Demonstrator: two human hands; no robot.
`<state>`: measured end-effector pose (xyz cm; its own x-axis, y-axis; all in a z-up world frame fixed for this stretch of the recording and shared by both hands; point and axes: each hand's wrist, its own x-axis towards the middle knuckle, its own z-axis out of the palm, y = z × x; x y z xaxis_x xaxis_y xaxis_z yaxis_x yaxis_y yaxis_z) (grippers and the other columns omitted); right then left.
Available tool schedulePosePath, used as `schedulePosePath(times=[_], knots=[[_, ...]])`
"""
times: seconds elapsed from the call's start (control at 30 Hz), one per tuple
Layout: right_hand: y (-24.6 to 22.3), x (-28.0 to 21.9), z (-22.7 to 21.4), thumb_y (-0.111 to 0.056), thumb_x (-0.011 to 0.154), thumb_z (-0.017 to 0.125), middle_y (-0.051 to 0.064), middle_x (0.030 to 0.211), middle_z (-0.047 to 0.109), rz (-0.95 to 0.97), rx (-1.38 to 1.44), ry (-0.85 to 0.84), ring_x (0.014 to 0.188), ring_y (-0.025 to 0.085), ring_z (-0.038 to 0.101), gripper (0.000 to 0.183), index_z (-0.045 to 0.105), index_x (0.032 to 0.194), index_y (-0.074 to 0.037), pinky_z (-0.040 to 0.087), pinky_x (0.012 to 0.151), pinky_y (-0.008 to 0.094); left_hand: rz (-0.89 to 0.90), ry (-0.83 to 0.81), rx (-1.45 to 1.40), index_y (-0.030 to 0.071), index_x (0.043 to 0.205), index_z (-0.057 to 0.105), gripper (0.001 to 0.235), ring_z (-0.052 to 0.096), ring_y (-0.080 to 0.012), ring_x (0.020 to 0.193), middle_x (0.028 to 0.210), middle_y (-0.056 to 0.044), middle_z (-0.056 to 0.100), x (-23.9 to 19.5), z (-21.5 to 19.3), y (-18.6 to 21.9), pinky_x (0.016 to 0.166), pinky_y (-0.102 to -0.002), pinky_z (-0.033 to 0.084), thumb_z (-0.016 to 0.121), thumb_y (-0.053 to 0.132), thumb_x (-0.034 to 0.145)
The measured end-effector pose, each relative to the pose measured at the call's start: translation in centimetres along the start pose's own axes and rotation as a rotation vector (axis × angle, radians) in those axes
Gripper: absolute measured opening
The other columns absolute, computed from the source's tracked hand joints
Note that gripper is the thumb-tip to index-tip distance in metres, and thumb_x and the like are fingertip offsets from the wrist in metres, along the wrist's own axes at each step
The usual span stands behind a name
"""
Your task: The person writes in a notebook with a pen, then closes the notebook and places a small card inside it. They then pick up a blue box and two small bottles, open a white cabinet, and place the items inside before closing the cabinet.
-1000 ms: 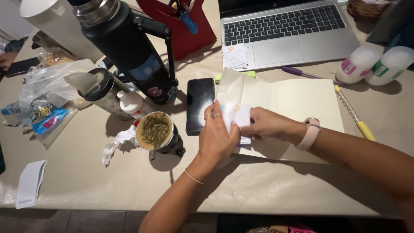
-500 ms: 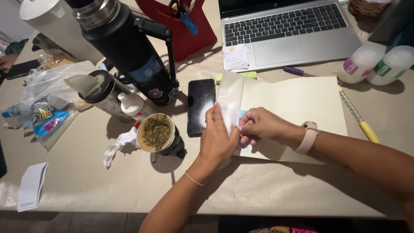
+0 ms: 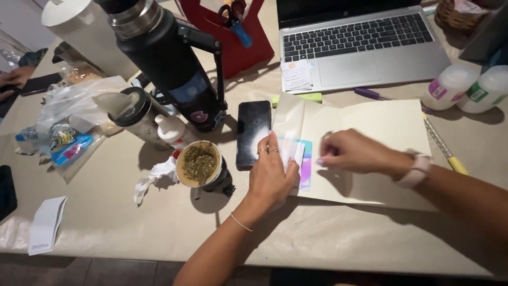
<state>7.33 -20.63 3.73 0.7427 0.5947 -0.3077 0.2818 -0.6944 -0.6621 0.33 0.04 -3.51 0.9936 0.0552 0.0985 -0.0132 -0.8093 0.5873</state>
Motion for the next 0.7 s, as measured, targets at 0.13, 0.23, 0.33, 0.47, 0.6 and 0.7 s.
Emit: schedulePosePath(times=[0.13, 0.23, 0.33, 0.47, 0.6, 0.7], knots=[[3.5, -1.9, -2.9, -0.031, 0.093, 0.069, 0.000, 0.093, 0.084, 0.129, -0.119, 0.030, 0.079, 0.011, 0.075, 0.020, 0.080, 0.099, -0.016, 0.053, 0.070, 0.026, -0.111, -0.077, -0.011, -0.003, 0.160, 0.022, 0.087, 0.063, -0.0487, 0.104, 0.157, -0.017, 0.031, -0.3, -1.2, 1.0, 0.084, -0.060, 0.050, 0.051, 0.039, 0.090], [4.6, -4.6, -5.0, -0.028, 0.096, 0.063, 0.005, 0.108, 0.078, 0.282, -0.074, 0.130, 0.091, 0.018, 0.074, 0.025, 0.078, 0.112, -0.014, 0.058, 0.080, 0.031, -0.048, -0.023, 0.018, 0.003, 0.162, 0.020, 0.091, 0.065, -0.0436, 0.095, 0.151, -0.017, 0.037, -0.3, -0.8, 0.5, 0.072, -0.058, 0.055, 0.058, 0.042, 0.089], [4.3, -7.3, -6.7, -0.021, 0.098, 0.066, 0.015, 0.117, 0.077, 0.514, 0.131, 0.295, 0.104, 0.030, 0.073, 0.026, 0.074, 0.118, -0.006, 0.056, 0.090, 0.043, 0.037, 0.071, 0.039, 0.007, 0.159, 0.026, 0.096, 0.067, -0.0407, 0.094, 0.156, -0.019, 0.036, -0.7, -0.9, 0.4, 0.062, -0.055, 0.057, 0.070, 0.050, 0.084], [13.5, -7.4, -7.5, -0.045, 0.097, 0.061, 0.004, 0.121, 0.080, 0.569, -0.455, 0.398, 0.108, 0.027, 0.076, 0.037, 0.078, 0.121, -0.024, 0.056, 0.087, 0.040, 0.103, 0.114, -0.039, 0.008, 0.162, 0.016, 0.101, 0.045, -0.0466, 0.136, 0.170, -0.028, 0.015, -0.8, -1.0, -0.8, 0.095, -0.050, 0.051, 0.074, 0.038, 0.085], [11.7, -9.1, -8.1, -0.044, 0.090, 0.073, 0.005, 0.119, 0.081, 0.595, -0.342, 0.322, 0.103, 0.025, 0.078, 0.042, 0.080, 0.118, -0.014, 0.056, 0.089, 0.037, 0.229, 0.137, -0.105, 0.004, 0.163, 0.013, 0.113, 0.020, -0.0499, 0.156, 0.167, -0.035, 0.010, -1.0, -1.4, -1.0, 0.120, -0.049, 0.035, 0.087, 0.006, 0.077], [11.5, -8.5, -7.1, -0.049, 0.085, 0.075, 0.007, 0.136, 0.072, 0.637, -0.280, 0.184, 0.123, 0.026, 0.071, 0.068, 0.062, 0.141, -0.013, 0.057, 0.099, 0.039, 0.145, 0.083, -0.080, 0.011, 0.162, 0.014, 0.115, 0.044, -0.0486, 0.142, 0.168, -0.031, 0.012, -1.0, -1.1, -1.0, 0.097, -0.049, 0.055, 0.087, 0.006, 0.073]])
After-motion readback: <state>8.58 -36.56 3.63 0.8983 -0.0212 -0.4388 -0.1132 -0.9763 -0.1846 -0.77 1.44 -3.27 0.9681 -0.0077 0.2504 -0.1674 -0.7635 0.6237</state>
